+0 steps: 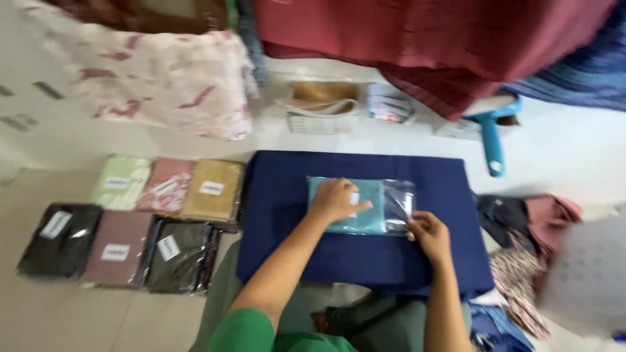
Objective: Removing hijabs from packaging, cleaning them with a lint roller, and folding them for quality control.
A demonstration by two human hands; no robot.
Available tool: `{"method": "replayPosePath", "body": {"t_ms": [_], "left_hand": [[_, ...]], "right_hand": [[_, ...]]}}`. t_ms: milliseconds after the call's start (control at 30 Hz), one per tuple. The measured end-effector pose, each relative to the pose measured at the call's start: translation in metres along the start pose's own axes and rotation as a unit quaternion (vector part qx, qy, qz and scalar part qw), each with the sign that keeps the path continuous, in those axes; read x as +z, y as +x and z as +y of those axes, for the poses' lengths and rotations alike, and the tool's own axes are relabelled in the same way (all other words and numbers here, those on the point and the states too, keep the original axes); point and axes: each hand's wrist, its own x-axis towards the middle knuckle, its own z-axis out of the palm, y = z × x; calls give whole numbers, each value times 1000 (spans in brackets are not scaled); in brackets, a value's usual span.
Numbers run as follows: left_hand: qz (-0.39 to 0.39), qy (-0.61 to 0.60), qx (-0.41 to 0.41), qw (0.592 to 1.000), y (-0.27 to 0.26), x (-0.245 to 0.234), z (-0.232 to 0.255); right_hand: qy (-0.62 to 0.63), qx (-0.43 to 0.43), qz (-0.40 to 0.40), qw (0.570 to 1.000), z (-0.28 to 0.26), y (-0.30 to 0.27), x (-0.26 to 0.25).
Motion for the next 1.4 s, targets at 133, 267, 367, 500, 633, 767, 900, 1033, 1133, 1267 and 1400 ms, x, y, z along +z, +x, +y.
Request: {"method": "replayPosePath", "body": {"t_ms": [133,267,367,500,633,767,900,1033,1133,1267,1400], "left_hand": [[-20,63,5,998,53,11,9],[-88,44,23,995,96,44,11],[-134,7,-2,991,124,76,-6],[-159,-97,-13,982,131,46,-13],[-79,-222,63,970,94,-64,33],[75,-302,203,929,61,-131,61],[151,-257,304,905,18,-152,50],[155,-204,292,921,-45,-72,1],[122,-152,259,946,-86,-5,-29],[159,-71,239,955,-114,10,-27],[201,-40,261,943,-119,7,-21]], "right_hand": [[-2,-19,35,999,3,-2,10],[27,-25,46,998,-7,-8,11],[12,-27,49,998,-20,-16,9],[156,-3,30,987,-23,-9,9],[217,7,-13,976,-57,-10,21],[268,-164,32,949,-111,-8,43],[85,-388,82,914,-153,-22,25],[-15,-430,9,902,-114,-42,28],[-109,-421,-47,899,-63,-54,33],[-235,-513,-32,825,-77,-74,22],[-276,-562,-35,779,-79,-86,16]]}}
